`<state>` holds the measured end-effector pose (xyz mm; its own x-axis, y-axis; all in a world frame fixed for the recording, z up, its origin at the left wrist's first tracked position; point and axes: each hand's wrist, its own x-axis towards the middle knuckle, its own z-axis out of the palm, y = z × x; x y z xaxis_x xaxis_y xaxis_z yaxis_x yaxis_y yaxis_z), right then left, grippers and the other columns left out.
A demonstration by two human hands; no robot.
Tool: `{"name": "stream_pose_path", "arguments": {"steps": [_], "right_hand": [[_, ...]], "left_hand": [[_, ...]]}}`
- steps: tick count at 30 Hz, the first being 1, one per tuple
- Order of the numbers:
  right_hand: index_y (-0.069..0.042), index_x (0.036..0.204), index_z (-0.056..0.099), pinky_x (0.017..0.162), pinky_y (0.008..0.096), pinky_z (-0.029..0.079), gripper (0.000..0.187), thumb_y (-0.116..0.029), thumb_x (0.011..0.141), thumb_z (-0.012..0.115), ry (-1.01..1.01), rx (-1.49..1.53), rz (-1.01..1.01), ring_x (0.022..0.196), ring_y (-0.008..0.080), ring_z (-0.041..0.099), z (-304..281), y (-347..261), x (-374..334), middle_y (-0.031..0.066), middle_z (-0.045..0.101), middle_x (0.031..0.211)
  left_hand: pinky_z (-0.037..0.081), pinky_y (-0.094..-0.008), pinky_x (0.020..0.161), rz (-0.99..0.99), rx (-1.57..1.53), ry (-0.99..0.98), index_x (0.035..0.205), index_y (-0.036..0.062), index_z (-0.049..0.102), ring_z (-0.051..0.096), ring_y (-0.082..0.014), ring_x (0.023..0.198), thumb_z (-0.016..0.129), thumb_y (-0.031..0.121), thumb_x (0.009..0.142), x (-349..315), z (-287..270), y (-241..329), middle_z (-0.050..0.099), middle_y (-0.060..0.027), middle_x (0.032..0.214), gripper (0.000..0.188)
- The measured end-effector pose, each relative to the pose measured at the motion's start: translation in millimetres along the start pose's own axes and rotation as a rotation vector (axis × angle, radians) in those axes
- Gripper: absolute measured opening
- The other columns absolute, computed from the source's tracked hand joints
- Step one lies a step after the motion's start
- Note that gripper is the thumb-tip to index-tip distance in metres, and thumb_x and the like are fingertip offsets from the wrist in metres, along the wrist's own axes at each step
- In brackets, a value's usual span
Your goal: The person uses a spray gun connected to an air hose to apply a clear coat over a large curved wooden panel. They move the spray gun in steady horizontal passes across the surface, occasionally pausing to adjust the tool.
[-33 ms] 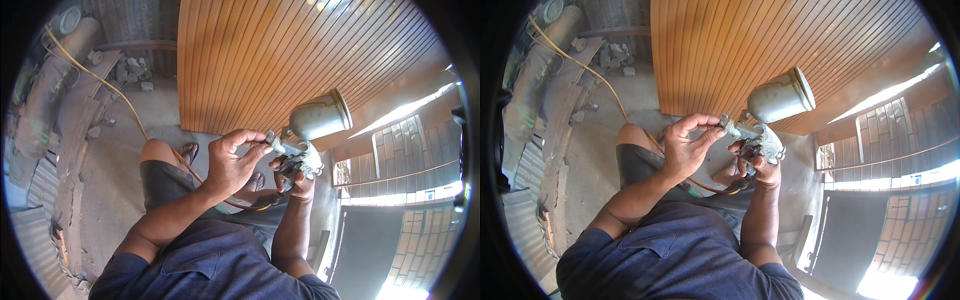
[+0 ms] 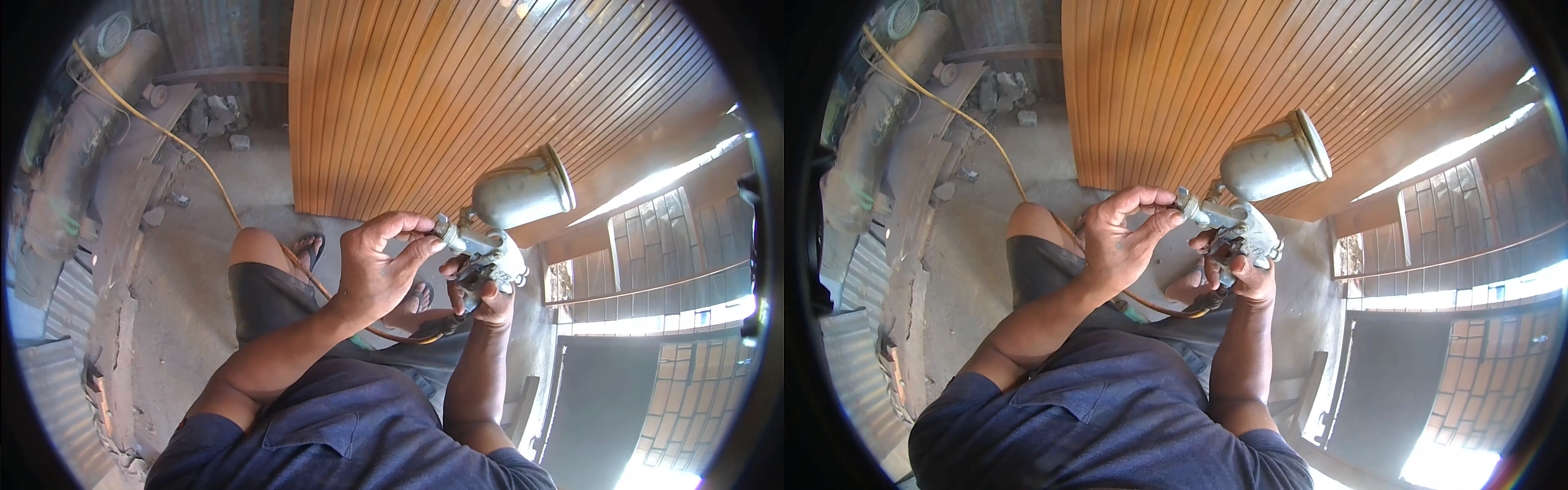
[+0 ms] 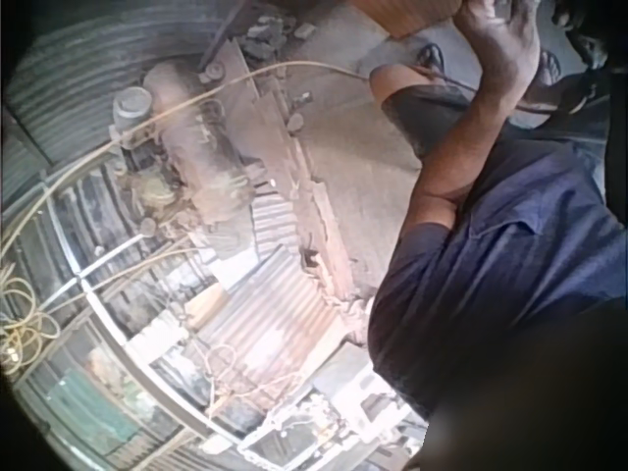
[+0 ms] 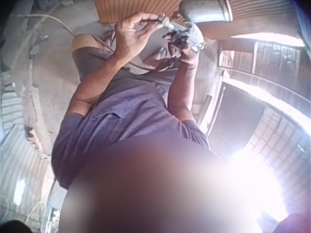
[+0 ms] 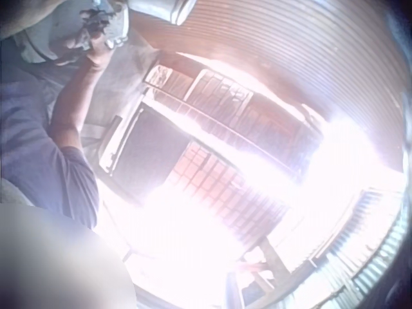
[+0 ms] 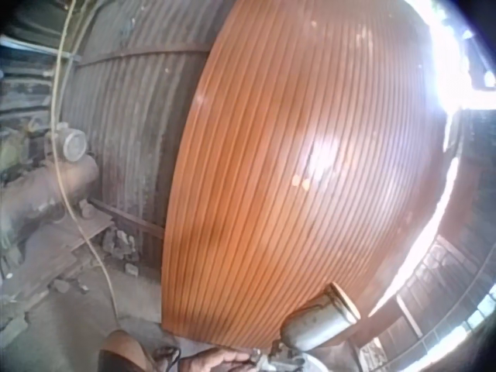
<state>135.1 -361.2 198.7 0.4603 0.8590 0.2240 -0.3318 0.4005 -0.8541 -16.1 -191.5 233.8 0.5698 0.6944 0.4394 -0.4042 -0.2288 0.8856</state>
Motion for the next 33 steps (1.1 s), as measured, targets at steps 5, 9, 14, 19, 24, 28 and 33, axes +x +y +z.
{"name": "stream_pose_path", "arguments": {"steps": [5,9,14,19,24,28,33], "right_hand": [[0.01,0.147,0.049,0.047,0.0282,0.053,0.094,-0.043,0.084,0.095,0.014,0.019,0.042,0.054,0.0232,0.068,-1,-2,-2,0.0321,0.075,0.113],[0.013,0.144,0.049,0.049,0.0286,0.053,0.095,-0.045,0.084,0.095,0.06,-0.022,0.023,0.053,0.0231,0.067,-4,2,-7,0.0316,0.075,0.113],[0.006,0.153,0.046,0.046,0.0282,0.052,0.096,-0.043,0.086,0.093,-0.046,0.102,0.014,0.054,0.0263,0.068,-18,8,-8,0.0354,0.073,0.118],[0.007,0.154,0.043,0.043,0.0268,0.051,0.099,-0.044,0.086,0.093,-0.051,0.123,-0.01,0.056,0.0282,0.069,-20,8,-14,0.0379,0.071,0.122],[0.015,0.147,0.048,0.062,0.0301,0.055,0.095,-0.049,0.09,0.089,0.062,-0.122,0.001,0.062,0.0206,0.069,3,3,-15,0.0304,0.075,0.115],[0.014,0.147,0.051,0.062,0.0294,0.055,0.086,-0.043,0.094,0.087,0.084,-0.227,0.028,0.067,0.0162,0.068,25,6,-6,0.0284,0.076,0.118],[0.011,0.143,0.06,0.059,0.0249,0.052,0.071,-0.035,0.096,0.086,0.107,-0.322,0.04,0.067,0.0106,0.065,40,-2,-8,0.0235,0.077,0.122]], "left_hand": [[0.06,-0.0297,0.083,0.009,-0.002,-0.021,0.106,-0.0035,0.076,0.074,-0.0143,0.088,0.083,0.0,0.094,1,-3,0,0.08,-0.0105,0.098,0.015],[0.058,-0.0323,0.081,0.333,0.264,-0.046,0.1,-0.0015,0.071,0.071,-0.0149,0.087,0.073,0.0,0.101,9,-8,-12,0.077,-0.0088,0.095,0.002],[0.055,-0.0315,0.079,-0.063,-0.148,-0.089,0.094,0.0018,0.065,0.068,-0.014,0.085,0.059,0.014,0.11,25,-35,-30,0.07,-0.0072,0.088,0.021],[0.058,-0.0377,0.084,-0.004,0.592,-0.482,0.106,-0.0015,0.067,0.074,-0.0255,0.097,0.074,0.001,0.097,26,-69,-42,0.073,-0.0112,0.102,0.011],[0.054,-0.0383,0.109,-0.228,0.289,-0.319,0.126,-0.0015,0.074,0.068,-0.0302,0.133,0.078,0.0,0.095,26,-69,-48,0.065,-0.0189,0.149,0.031],[0.052,-0.0398,0.114,-0.069,0.081,-0.165,0.126,-0.0026,0.076,0.062,-0.0306,0.141,0.079,0.005,0.098,22,-52,-41,0.059,-0.0212,0.157,0.029],[0.055,-0.0385,0.109,0.003,0.195,-0.085,0.119,-0.0041,0.078,0.07,-0.0281,0.127,0.083,0.01,0.097,12,-18,-31,0.067,-0.0224,0.146,0.026]]}}
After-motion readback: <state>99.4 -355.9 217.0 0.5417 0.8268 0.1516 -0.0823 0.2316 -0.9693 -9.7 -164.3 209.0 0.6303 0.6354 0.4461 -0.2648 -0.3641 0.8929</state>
